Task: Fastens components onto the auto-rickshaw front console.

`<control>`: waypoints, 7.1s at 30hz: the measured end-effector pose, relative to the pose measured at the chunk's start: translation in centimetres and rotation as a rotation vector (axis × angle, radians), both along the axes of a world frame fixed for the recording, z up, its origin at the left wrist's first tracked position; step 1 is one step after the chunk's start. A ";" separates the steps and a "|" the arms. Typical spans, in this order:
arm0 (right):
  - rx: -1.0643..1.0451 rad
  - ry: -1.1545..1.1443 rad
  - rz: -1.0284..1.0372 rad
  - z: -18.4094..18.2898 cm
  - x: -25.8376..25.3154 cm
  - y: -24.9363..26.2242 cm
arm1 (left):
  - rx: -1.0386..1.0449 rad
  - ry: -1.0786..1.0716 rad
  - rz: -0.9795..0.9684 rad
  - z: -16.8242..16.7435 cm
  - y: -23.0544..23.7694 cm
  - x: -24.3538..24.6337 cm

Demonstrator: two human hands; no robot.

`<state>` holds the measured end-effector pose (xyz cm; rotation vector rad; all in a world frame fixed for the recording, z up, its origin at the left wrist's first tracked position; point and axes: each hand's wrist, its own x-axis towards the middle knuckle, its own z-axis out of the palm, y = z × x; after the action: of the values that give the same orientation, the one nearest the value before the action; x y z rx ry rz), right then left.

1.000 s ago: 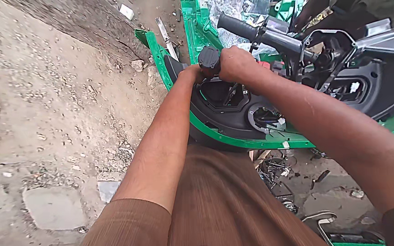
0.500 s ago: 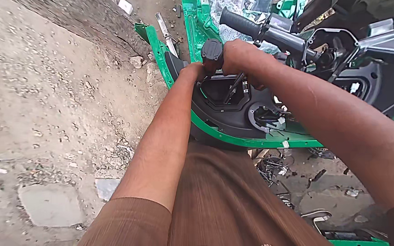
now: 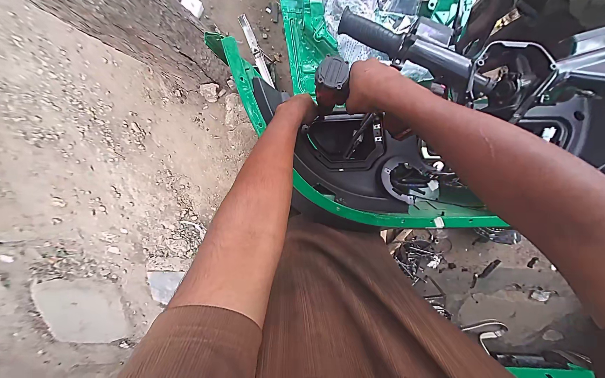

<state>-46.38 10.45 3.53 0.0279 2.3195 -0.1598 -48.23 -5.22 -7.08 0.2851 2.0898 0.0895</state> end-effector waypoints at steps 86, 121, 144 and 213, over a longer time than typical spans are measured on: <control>-0.423 0.186 -1.031 5.8 13.4 12.5 | 0.886 -0.730 1.535 -1.4 10.2 5.7; -0.382 0.143 -0.915 5.0 15.1 14.8 | 1.032 -0.435 0.727 -3.4 9.7 5.6; 0.010 -0.011 -0.562 2.8 9.2 11.2 | 0.647 -0.226 0.241 -4.5 9.7 5.5; 0.225 -0.240 -0.321 3.3 2.7 7.1 | 0.332 0.054 0.068 -3.6 9.2 2.6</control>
<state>-43.65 17.59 6.88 0.5062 2.0693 -0.0518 -45.62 3.96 -10.64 0.4190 2.1343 0.4766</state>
